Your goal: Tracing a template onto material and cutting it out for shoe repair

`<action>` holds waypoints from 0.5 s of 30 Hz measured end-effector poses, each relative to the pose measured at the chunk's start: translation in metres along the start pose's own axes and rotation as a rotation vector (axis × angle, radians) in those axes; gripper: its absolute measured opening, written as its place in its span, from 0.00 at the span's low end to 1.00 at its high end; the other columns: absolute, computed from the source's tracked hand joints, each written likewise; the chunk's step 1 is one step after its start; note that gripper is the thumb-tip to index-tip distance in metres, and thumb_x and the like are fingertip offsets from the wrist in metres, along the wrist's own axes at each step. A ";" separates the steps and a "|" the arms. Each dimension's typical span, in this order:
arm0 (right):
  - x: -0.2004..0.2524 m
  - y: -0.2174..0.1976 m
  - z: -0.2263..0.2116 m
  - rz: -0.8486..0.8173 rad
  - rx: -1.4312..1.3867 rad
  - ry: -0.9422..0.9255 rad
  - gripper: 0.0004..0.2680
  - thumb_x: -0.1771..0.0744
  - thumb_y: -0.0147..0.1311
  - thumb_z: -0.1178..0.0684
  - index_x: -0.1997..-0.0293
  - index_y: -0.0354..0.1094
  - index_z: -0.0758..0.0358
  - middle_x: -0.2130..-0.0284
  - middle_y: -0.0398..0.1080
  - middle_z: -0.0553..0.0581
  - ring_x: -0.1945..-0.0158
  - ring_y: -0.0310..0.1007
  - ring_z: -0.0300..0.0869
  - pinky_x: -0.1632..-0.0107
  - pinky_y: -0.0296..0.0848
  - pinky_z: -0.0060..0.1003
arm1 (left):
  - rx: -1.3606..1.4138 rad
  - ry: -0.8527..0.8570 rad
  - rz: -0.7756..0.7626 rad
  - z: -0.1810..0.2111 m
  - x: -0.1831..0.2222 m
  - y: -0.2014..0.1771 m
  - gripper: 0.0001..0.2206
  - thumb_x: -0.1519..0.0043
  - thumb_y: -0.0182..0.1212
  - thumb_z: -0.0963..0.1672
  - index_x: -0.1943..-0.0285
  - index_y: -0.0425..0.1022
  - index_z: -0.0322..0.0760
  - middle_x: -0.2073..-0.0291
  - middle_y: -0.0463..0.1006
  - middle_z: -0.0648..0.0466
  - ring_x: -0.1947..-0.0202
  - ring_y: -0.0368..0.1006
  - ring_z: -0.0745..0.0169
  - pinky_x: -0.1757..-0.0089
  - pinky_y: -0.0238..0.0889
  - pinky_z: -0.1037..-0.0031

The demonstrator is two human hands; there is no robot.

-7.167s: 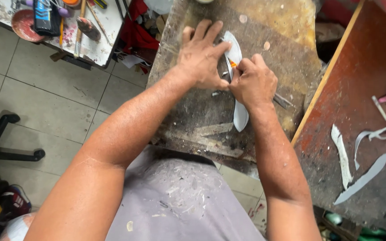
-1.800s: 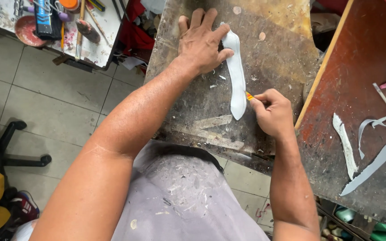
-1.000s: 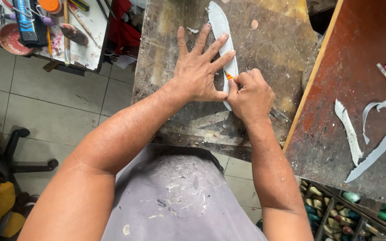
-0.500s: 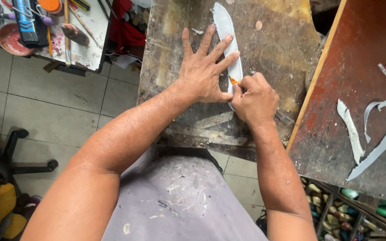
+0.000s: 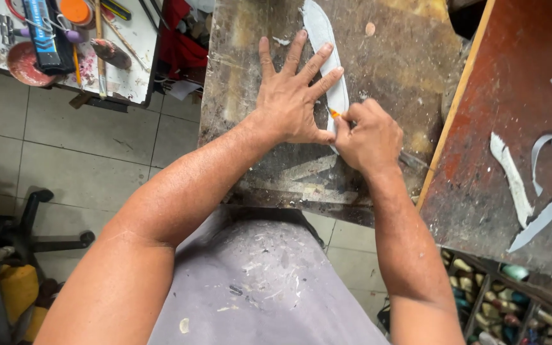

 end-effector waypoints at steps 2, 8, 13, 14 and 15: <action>-0.002 0.000 0.000 0.035 -0.021 -0.013 0.06 0.35 0.60 0.46 0.70 0.71 0.50 0.68 0.69 0.49 0.67 0.72 0.56 0.72 0.66 0.56 | 0.002 0.009 0.098 -0.001 -0.001 0.001 0.55 0.54 0.34 0.77 0.18 0.48 0.61 0.19 0.37 0.56 0.24 0.17 0.37 0.40 0.11 0.19; 0.001 -0.001 -0.001 0.016 -0.020 -0.031 0.06 0.35 0.60 0.47 0.69 0.70 0.50 0.70 0.67 0.48 0.69 0.71 0.52 0.72 0.66 0.53 | 0.010 0.006 0.114 0.000 0.002 0.003 0.56 0.55 0.33 0.78 0.18 0.48 0.60 0.19 0.37 0.56 0.24 0.17 0.38 0.40 0.10 0.20; 0.002 -0.005 -0.006 0.009 -0.018 -0.027 0.06 0.34 0.59 0.45 0.69 0.70 0.51 0.69 0.67 0.49 0.67 0.73 0.54 0.71 0.67 0.55 | -0.046 -0.031 -0.001 -0.001 -0.001 -0.004 0.58 0.57 0.32 0.79 0.17 0.40 0.63 0.19 0.31 0.58 0.25 0.12 0.38 0.41 0.08 0.20; 0.004 -0.002 -0.004 0.001 -0.011 -0.011 0.06 0.35 0.59 0.45 0.69 0.71 0.51 0.69 0.68 0.49 0.66 0.74 0.54 0.70 0.68 0.56 | -0.041 -0.029 -0.025 0.002 0.001 0.002 0.57 0.57 0.34 0.78 0.17 0.39 0.63 0.19 0.29 0.58 0.25 0.11 0.38 0.41 0.07 0.20; 0.011 0.002 0.001 -0.006 -0.013 0.002 0.06 0.35 0.59 0.45 0.69 0.71 0.51 0.69 0.68 0.49 0.66 0.74 0.54 0.70 0.68 0.56 | -0.040 -0.019 -0.035 0.004 0.001 0.004 0.57 0.57 0.34 0.78 0.17 0.39 0.63 0.19 0.29 0.58 0.25 0.11 0.38 0.41 0.07 0.20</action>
Point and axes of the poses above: each hand's wrist, its own x-axis away from the middle knuckle, its own y-axis out of the palm, z = x × y, the point moved 7 cm from there along -x, towards the middle knuckle
